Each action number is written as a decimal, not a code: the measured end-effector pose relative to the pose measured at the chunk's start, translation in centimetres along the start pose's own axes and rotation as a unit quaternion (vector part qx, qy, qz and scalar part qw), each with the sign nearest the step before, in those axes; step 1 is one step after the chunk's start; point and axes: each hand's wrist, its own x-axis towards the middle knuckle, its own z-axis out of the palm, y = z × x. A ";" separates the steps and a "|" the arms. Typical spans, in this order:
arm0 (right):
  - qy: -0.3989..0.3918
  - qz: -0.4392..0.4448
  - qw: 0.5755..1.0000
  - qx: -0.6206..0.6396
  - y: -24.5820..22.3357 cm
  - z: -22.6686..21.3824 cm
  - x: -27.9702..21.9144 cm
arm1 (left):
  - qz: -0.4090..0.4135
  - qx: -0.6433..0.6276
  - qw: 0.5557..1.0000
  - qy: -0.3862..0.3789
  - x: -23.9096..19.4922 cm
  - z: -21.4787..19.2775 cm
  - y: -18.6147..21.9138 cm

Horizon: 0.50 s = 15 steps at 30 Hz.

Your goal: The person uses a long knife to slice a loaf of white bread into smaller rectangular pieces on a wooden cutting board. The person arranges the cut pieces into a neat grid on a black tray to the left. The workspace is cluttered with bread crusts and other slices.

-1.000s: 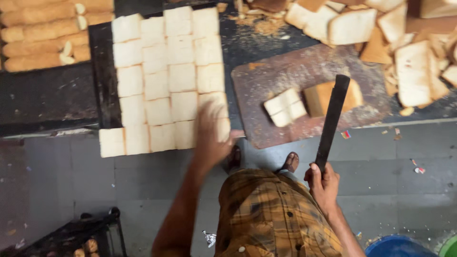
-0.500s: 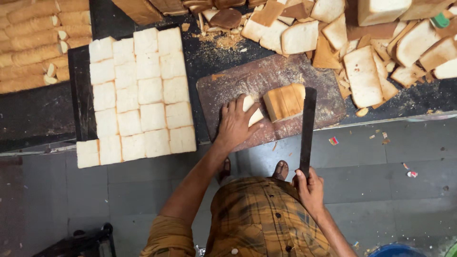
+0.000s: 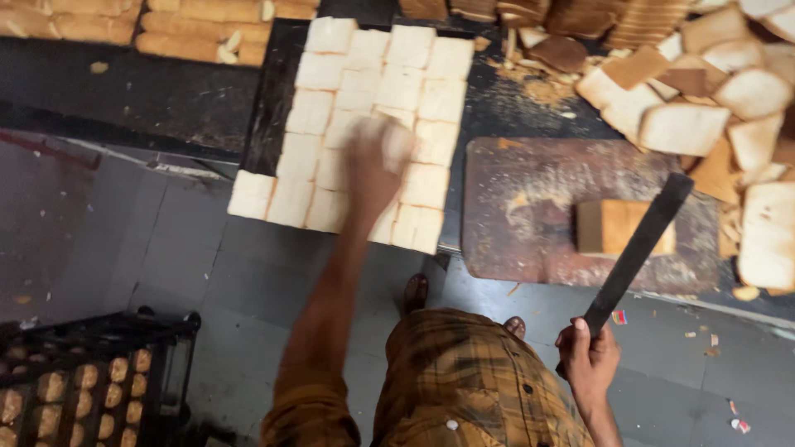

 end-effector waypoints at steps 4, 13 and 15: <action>-0.015 -0.039 0.999 -0.001 -0.5 3.6 -1.1 | -0.132 0.138 0.982 -0.002 3.2 -7.9 -13.5; 0.010 0.004 1.000 -0.013 -1.8 9.4 -3.6 | -0.126 0.195 0.971 -0.051 1.2 -9.0 -21.8; 0.017 0.002 0.999 -0.031 -1.9 10.5 -3.5 | -0.143 0.188 0.970 -0.061 1.2 -8.6 -21.8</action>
